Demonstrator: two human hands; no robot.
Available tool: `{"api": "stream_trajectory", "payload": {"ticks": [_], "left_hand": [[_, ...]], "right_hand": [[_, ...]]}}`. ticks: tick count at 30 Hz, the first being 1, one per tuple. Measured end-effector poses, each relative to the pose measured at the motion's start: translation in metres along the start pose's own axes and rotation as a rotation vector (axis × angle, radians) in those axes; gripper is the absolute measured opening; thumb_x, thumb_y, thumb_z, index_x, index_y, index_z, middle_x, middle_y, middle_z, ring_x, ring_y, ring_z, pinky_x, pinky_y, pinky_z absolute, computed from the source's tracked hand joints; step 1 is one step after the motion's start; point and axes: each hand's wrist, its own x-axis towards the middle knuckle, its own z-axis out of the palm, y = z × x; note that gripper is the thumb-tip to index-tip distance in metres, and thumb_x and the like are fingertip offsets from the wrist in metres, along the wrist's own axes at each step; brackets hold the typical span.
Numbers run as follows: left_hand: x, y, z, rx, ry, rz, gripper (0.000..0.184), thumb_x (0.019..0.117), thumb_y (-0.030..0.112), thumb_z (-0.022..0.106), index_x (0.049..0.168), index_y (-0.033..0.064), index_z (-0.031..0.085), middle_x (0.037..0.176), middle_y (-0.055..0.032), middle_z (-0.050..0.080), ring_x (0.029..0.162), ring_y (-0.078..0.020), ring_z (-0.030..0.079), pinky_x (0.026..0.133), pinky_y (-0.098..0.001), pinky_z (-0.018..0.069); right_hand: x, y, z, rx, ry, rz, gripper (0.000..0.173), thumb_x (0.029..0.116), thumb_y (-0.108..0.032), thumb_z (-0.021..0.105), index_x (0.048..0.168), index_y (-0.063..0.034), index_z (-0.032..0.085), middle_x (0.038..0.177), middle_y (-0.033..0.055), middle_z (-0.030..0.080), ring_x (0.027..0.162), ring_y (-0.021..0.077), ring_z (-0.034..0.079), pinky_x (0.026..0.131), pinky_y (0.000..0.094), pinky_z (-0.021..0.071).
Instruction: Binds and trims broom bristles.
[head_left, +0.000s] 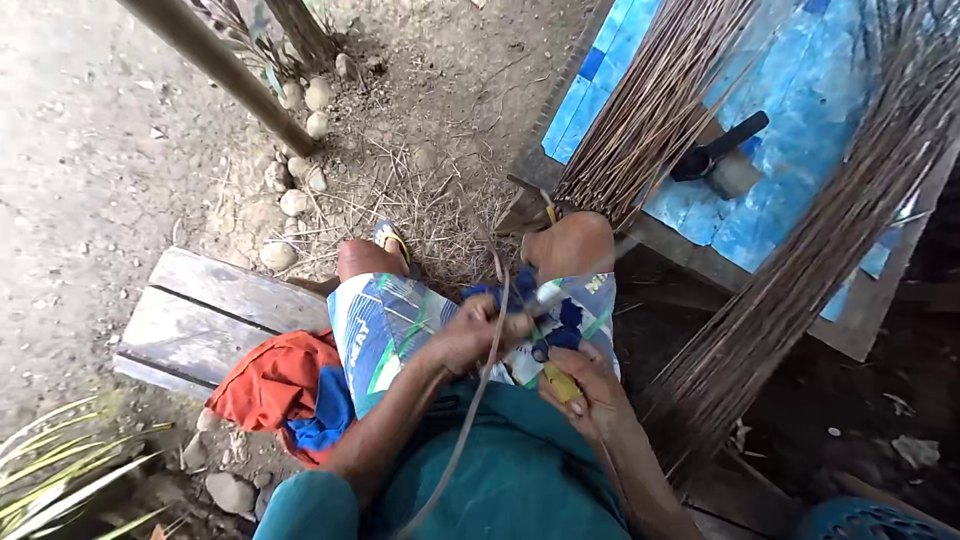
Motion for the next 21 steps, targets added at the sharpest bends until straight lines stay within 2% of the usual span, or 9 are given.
{"api": "stream_trajectory", "payload": {"ticks": [3, 5, 7, 10, 13, 14, 17, 19, 21], "left_hand": [[0.03, 0.03, -0.065, 0.053, 0.381, 0.183, 0.02, 0.1031, 0.03, 0.049, 0.1, 0.016, 0.063, 0.059, 0.0095, 0.054, 0.048, 0.0, 0.049, 0.047, -0.0178, 0.0454], [0.05, 0.05, -0.123, -0.096, 0.669, 0.277, 0.037, 0.1098, 0.042, 0.038, 0.103, 0.0145, 0.062, 0.056, 0.0093, 0.05, 0.045, -0.0006, 0.047, 0.045, -0.0174, 0.0453], [0.055, 0.065, -0.143, -0.211, 0.819, 0.29, 0.041, 0.1105, 0.046, 0.034, 0.105, 0.0166, 0.062, 0.06, 0.0078, 0.049, 0.047, -0.0036, 0.046, 0.046, -0.0203, 0.0449], [0.04, 0.041, -0.086, 0.016, 0.489, 0.117, 0.033, 0.1091, 0.04, 0.038, 0.1, 0.0155, 0.059, 0.057, 0.0084, 0.052, 0.045, -0.0024, 0.05, 0.045, -0.0206, 0.0492], [0.006, -0.009, -0.006, 0.057, -0.06, -0.123, 0.011, 0.0969, 0.026, 0.062, 0.089, 0.0198, 0.064, 0.063, 0.0112, 0.058, 0.05, 0.0017, 0.051, 0.047, -0.0167, 0.0442], [0.001, -0.017, 0.006, -0.002, -0.183, -0.154, 0.009, 0.0989, 0.025, 0.062, 0.091, 0.0212, 0.065, 0.066, 0.0129, 0.06, 0.051, 0.0039, 0.051, 0.048, -0.0142, 0.0441], [0.013, -0.004, -0.019, -0.011, 0.035, -0.05, 0.016, 0.1007, 0.024, 0.055, 0.092, 0.0192, 0.067, 0.061, 0.012, 0.057, 0.05, 0.0032, 0.05, 0.048, -0.0149, 0.0436], [0.037, 0.019, -0.069, -0.041, 0.258, 0.055, 0.024, 0.1065, 0.031, 0.045, 0.105, 0.0143, 0.062, 0.057, 0.0097, 0.052, 0.046, 0.0006, 0.048, 0.045, -0.016, 0.0446], [0.054, 0.041, -0.12, -0.2, 0.58, 0.136, 0.033, 0.1102, 0.038, 0.037, 0.099, 0.0162, 0.058, 0.054, 0.0107, 0.045, 0.043, 0.0006, 0.043, 0.043, -0.0158, 0.0421]], "right_hand": [[-0.04, 0.02, 0.001, -0.159, 0.122, 0.107, 0.015, 0.0943, -0.025, 0.066, 0.101, -0.0152, 0.074, 0.075, -0.0039, 0.07, 0.049, -0.0021, 0.052, 0.044, 0.0145, 0.0446], [-0.07, 0.03, -0.002, -0.195, 0.208, 0.177, 0.015, 0.0935, -0.025, 0.066, 0.1, -0.0143, 0.073, 0.068, -0.0047, 0.067, 0.047, -0.0017, 0.052, 0.043, 0.0151, 0.0441], [-0.083, 0.032, -0.005, -0.154, 0.306, 0.124, 0.015, 0.0951, -0.026, 0.066, 0.101, -0.0129, 0.073, 0.062, -0.0045, 0.063, 0.045, -0.0016, 0.051, 0.042, 0.015, 0.0437], [-0.064, 0.026, -0.003, -0.255, 0.407, -0.113, 0.013, 0.0973, -0.022, 0.065, 0.101, -0.0129, 0.074, 0.062, -0.0056, 0.062, 0.044, -0.0014, 0.049, 0.042, 0.0154, 0.0438], [-0.035, 0.014, -0.005, -0.548, 0.287, -0.322, 0.011, 0.1015, -0.016, 0.06, 0.102, -0.0142, 0.071, 0.068, -0.01, 0.066, 0.049, -0.0031, 0.054, 0.044, 0.0147, 0.0484], [-0.032, 0.012, -0.006, -0.622, 0.231, -0.361, 0.011, 0.1028, -0.018, 0.06, 0.103, -0.0157, 0.07, 0.069, -0.0117, 0.065, 0.05, -0.0045, 0.055, 0.045, 0.0141, 0.0495], [-0.053, 0.014, -0.005, -0.735, 0.167, -0.324, 0.011, 0.1018, -0.019, 0.061, 0.103, -0.0149, 0.071, 0.07, -0.0125, 0.065, 0.052, -0.0071, 0.056, 0.046, 0.012, 0.0494], [-0.076, 0.019, -0.005, -0.741, 0.167, -0.234, 0.012, 0.1014, -0.019, 0.061, 0.104, -0.0141, 0.071, 0.07, -0.0112, 0.065, 0.051, -0.0071, 0.054, 0.045, 0.0124, 0.0486], [-0.099, 0.026, -0.007, -0.616, 0.22, -0.148, 0.011, 0.0994, -0.016, 0.063, 0.103, -0.0178, 0.073, 0.074, -0.0106, 0.068, 0.052, -0.0075, 0.055, 0.046, 0.0115, 0.0482]]}}
